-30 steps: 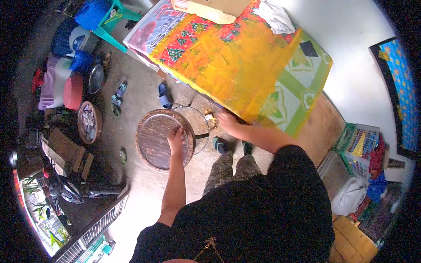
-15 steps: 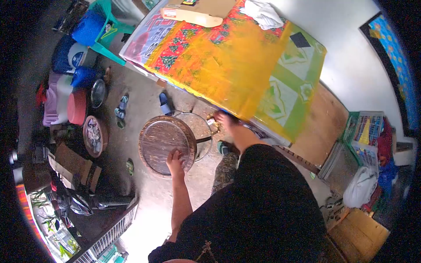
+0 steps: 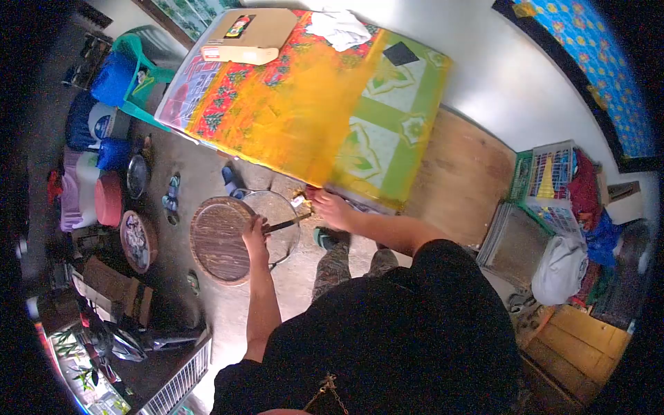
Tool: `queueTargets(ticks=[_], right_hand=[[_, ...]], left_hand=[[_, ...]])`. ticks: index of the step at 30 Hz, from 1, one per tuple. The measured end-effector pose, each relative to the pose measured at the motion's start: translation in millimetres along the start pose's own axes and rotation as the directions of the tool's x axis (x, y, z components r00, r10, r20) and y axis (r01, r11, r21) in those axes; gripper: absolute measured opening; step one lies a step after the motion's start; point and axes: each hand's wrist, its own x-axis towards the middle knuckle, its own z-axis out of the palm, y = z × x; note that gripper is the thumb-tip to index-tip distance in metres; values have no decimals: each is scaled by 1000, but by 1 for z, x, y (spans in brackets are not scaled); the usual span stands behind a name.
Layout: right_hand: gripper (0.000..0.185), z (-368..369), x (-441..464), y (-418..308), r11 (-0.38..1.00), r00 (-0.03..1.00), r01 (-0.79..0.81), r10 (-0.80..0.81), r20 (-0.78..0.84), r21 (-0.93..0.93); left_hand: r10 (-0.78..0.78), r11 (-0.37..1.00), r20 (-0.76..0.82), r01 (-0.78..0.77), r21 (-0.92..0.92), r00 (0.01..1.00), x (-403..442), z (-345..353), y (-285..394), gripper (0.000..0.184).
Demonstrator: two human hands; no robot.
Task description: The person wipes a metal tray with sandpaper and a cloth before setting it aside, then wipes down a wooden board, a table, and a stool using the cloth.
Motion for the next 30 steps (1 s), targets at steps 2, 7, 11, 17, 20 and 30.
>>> queueTargets(ticks=[2, 7, 11, 17, 20, 30], right_hand=[[32, -2, -28, -1, 989, 988, 92, -76, 134, -117], [33, 44, -162, -43, 998, 965, 19, -33, 261, 55], [28, -4, -196, -42, 937, 943, -206, 113, 313, 283], [25, -130, -118, -20, 599, 845, -524, 451, 287, 605], [37, -146, -85, -30, 257, 780, -403, 598, 183, 878], [32, -19, -10, -35, -214, 593, -406, 678, 435, 888]], left_hand=[[-6, 1000, 32, 6, 21, 999, -14, 29, 6, 34], [-43, 998, 50, 41, 40, 998, -63, 76, -3, 37], [-252, 967, 132, 242, 85, 959, -86, 88, -44, 54], [-419, 880, 69, 424, -215, 905, -114, 125, -68, 66], [53, 667, 529, 364, -650, 847, -109, 131, -78, 61], [230, 925, 115, -181, -334, 966, -211, 170, 78, 65]])
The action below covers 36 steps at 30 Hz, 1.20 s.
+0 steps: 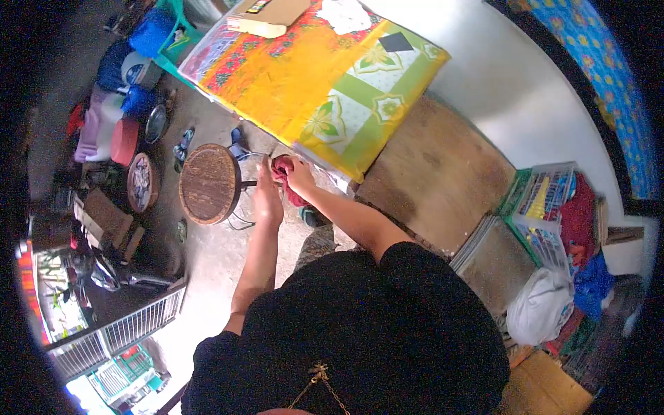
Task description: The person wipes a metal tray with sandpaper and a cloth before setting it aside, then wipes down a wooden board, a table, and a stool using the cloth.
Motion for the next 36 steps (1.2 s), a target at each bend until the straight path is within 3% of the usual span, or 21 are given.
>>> queueTargets(ticks=[2, 5, 8, 10, 12, 13, 14, 15, 17, 19, 21, 23, 24, 25, 28, 29, 30, 32, 33, 35, 36], right_hand=[[27, -7, -10, -37, 982, 998, 52, -47, -36, 181], [32, -20, -6, -85, 985, 996, -85, 85, 10, 147], [31, -22, 6, -81, 999, 999, -24, 23, -44, -26], [33, -27, -5, -99, 992, 999, 33, -38, -34, -120], [36, -20, -26, -107, 986, 993, 105, -96, 71, -133], [38, -16, -36, -110, 980, 984, 144, -127, 124, -138], [44, -7, -48, -101, 948, 956, 214, -155, 248, -236], [50, 4, -60, -82, 901, 915, 292, -166, 367, -319], [70, 15, -75, -52, 669, 868, 421, -100, 487, -613], [50, -12, -52, -58, 853, 569, 441, -24, 822, -280], [41, -63, -23, -111, 946, 51, 298, 113, 992, -123], [40, -78, -15, -119, 954, 522, 144, 151, 839, -262], [41, -68, -14, -105, 964, 785, 230, -104, 610, -132], [42, -53, -11, -88, 934, 906, 356, -333, 260, -44], [40, -24, -13, -68, 977, 977, 212, -212, -20, 11], [44, -23, -9, -35, 998, 998, 41, -43, 44, 45], [46, -27, -5, -4, 998, 993, 47, -42, 114, -40], [50, -49, -12, -6, 967, 952, -243, 222, 213, 81], [51, -72, -24, -53, 816, 845, -519, 446, 296, 255], [56, -75, -38, -74, 506, 778, -623, 324, 538, 596], [59, -76, -45, -83, 295, 722, -691, 254, 644, 660]], left_hand=[[330, 828, 109, -343, 444, 938, 24, -40, -58, 62], [164, 311, 219, -261, 914, 962, 7, -82, -94, 64], [-144, -96, -74, 60, 994, 987, 12, -158, -162, 72], [-145, 200, -239, 265, 943, 960, 22, -171, -172, 79], [-424, 763, -372, 547, 345, 826, 15, -138, -134, 80], [-571, 814, -322, 573, -98, 756, 11, -110, -93, 81], [-602, 749, -56, 539, -384, 797, 16, -103, -71, 83], [-293, 755, 61, 270, -598, 954, 34, -102, -77, 66], [-350, 852, -100, 272, -448, 931, 43, -107, -77, 47], [-343, 859, -180, 231, -457, 922, 50, -135, -99, 41], [-259, 866, -243, 113, -487, 935, 47, -155, -113, 40], [-326, 828, -199, 178, -532, 924, 49, -160, -114, 42], [-338, 843, -180, 213, -493, 924, 43, -147, -101, 42], [-349, 857, -158, 246, -453, 924, 35, -127, -84, 42], [-147, 970, -147, 113, -214, 978, 7, -54, -51, 44], [-67, 994, -142, 55, -90, 988, 3, -43, -44, 45], [-139, 969, -195, 93, -230, 971, -3, -35, -25, 49], [-27, 963, -147, -14, -268, 989, -7, -27, 1, 49], [31, 964, -130, -64, -259, 991, -11, -19, 12, 47], [272, 931, -117, -230, 284, 955, -1, -31, -19, 44], [363, 777, -1, -302, 552, 932, 7, -41, -50, 46]])
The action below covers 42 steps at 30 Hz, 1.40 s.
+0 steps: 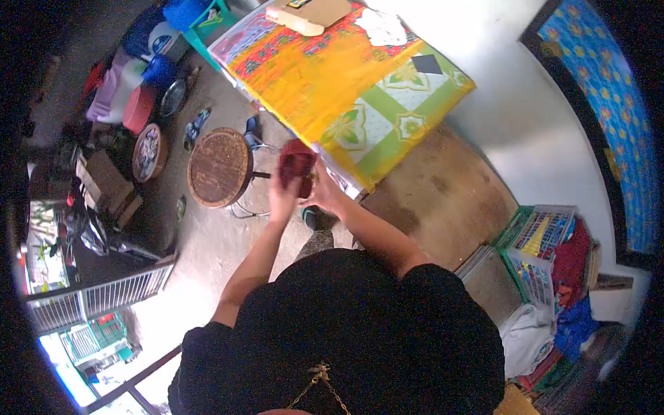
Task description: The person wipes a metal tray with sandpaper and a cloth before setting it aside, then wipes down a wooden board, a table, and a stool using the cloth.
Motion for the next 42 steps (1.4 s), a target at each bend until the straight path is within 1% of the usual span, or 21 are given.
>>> queueTargets(ticks=[1, 2, 3, 6, 9, 10, 11, 14, 15, 17, 19, 22, 23, 25, 28, 30, 31, 33, 37, 41, 42], right_hand=[[62, 2, 2, 4, 985, 938, 29, -87, 337, 172], [59, -17, 29, 15, 990, 990, 101, -110, 84, 100], [57, -17, 24, 14, 980, 983, 186, -185, 20, -67], [63, 6, -9, -4, 769, 901, 367, -433, -5, -523], [83, -18, 38, 20, 435, 795, 424, -599, 96, -794], [97, -5, 42, 19, 479, 821, 371, -569, 41, -796], [97, 10, 46, 14, 371, 818, 335, -570, 72, -866], [94, 49, 78, 2, -25, 785, 240, -583, 210, -970], [92, 61, 95, 0, -31, 795, 237, -568, 212, -971], [87, 95, 133, -3, -35, 811, 234, -544, 215, -972], [82, 128, 182, 3, -45, 808, 212, -554, 201, -976], [77, 191, 244, 13, -24, 876, 39, -480, 46, -999], [76, 202, 271, 21, -79, 853, 37, -517, 73, -996], [73, 218, 323, 38, -196, 806, 22, -577, 133, -980], [77, 233, 396, 71, -286, 818, -118, -571, 70, -951], [74, 242, 426, 101, -361, 833, -241, -553, -2, -901], [67, 243, 442, 121, -454, 807, -246, -586, 79, -856], [67, 249, 458, 155, -547, 827, -55, -494, 268, -836], [59, 259, 441, 224, -665, 815, 385, -81, 574, -640], [51, 220, 362, 262, -652, 754, 595, 250, 607, -470], [48, 210, 341, 257, -622, 787, 577, 248, 565, -530]], left_hand=[[-133, 913, 297, 0, 407, 945, -3, -4, 13, 53], [-109, 814, 320, -101, 572, 941, -10, 0, 2, 57], [-90, 675, 353, -204, 710, 931, -15, 1, -10, 61], [-364, 673, 563, -209, 710, 742, -2, -37, 16, 68], [-610, 541, 482, -115, 833, 628, 17, -83, 5, 76], [-592, 481, 334, -11, 877, 733, 18, -100, -19, 79], [-556, 426, 173, 100, 899, 813, 17, -119, -54, 83], [-488, 539, -250, 514, 668, 836, 16, -188, -130, 80], [-522, 584, -339, 618, 527, 783, 15, -212, -146, 81], [-450, 758, -400, 579, 302, 798, 12, -266, -233, 86], [-513, 707, -472, 665, 241, 717, 14, -297, -249, 87], [-690, 654, -372, 755, 46, 621, 29, -343, -299, 86], [-819, 533, -303, 842, -88, 487, 45, -339, -242, 85], [-876, 482, -169, 818, -315, 451, 55, -353, -271, 78], [-863, 350, 106, 735, -581, 495, 70, -361, -288, 63], [-846, 327, 132, 697, -638, 517, 74, -360, -282, 57], [-836, 315, 143, 676, -666, 530, 75, -359, -284, 54], [-844, 284, 149, 665, -691, 515, 77, -360, -291, 53], [-811, 209, 224, 625, -752, 541, 75, -373, -296, 51], [-748, 93, 352, 614, -784, 563, 60, -388, -346, 53], [-735, 231, 312, 655, -720, 602, 53, -386, -347, 56]])
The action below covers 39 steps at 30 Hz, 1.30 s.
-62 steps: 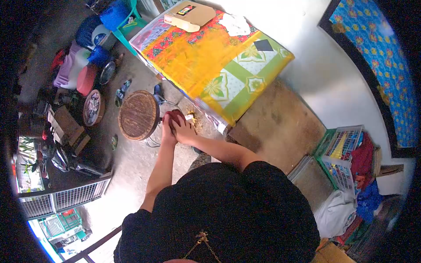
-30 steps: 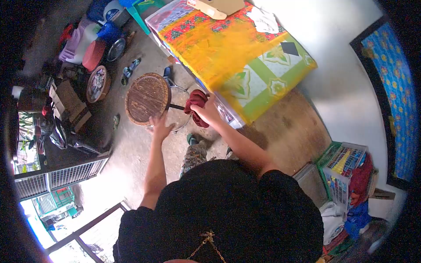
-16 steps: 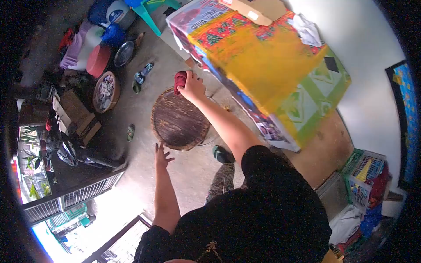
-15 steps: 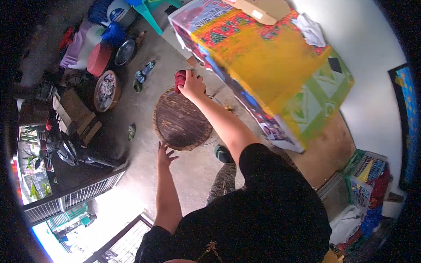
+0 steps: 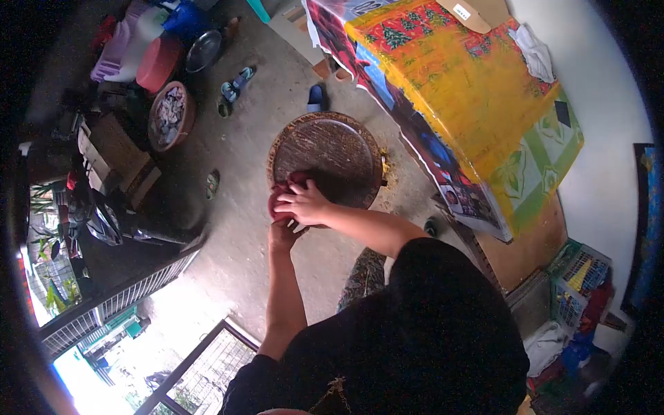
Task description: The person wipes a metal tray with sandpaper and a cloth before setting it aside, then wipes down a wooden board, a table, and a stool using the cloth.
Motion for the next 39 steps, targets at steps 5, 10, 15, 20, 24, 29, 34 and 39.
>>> queueTargets(ticks=[5, 10, 15, 20, 24, 29, 34, 39], right_hand=[[43, -40, -112, 39, 1000, 969, 8, -2, 245, -22], [39, -80, -169, 91, 966, 985, -164, 171, 18, -200], [46, -100, -158, 102, 767, 813, -573, 487, -319, -290], [63, -77, -64, 0, 817, 782, -559, 465, -414, -138], [53, 22, 11, -23, 949, 918, -315, 298, -261, -26], [45, -1, 65, 25, 922, 827, -363, 252, -502, -135], [43, -31, 28, 104, 671, 570, -738, 571, -591, -64], [50, -27, -105, 105, 515, 459, -855, 705, -540, -53]], left_hand=[[42, 984, -240, 1, 176, 970, -16, 33, 18, 58], [111, 899, -243, 7, 437, 964, -6, 57, 40, 65], [87, 829, -273, 83, 553, 958, 2, 51, 49, 70], [129, 919, -282, -7, 395, 951, 12, 38, 31, 77], [205, 967, -218, -162, 198, 954, 23, 35, 13, 100], [353, 927, -231, -307, 215, 907, 55, 26, 3, 83], [637, 698, -452, -219, 682, 624, 55, 62, 2, 64], [640, 672, -535, -66, 737, 551, 45, 87, 13, 61]])
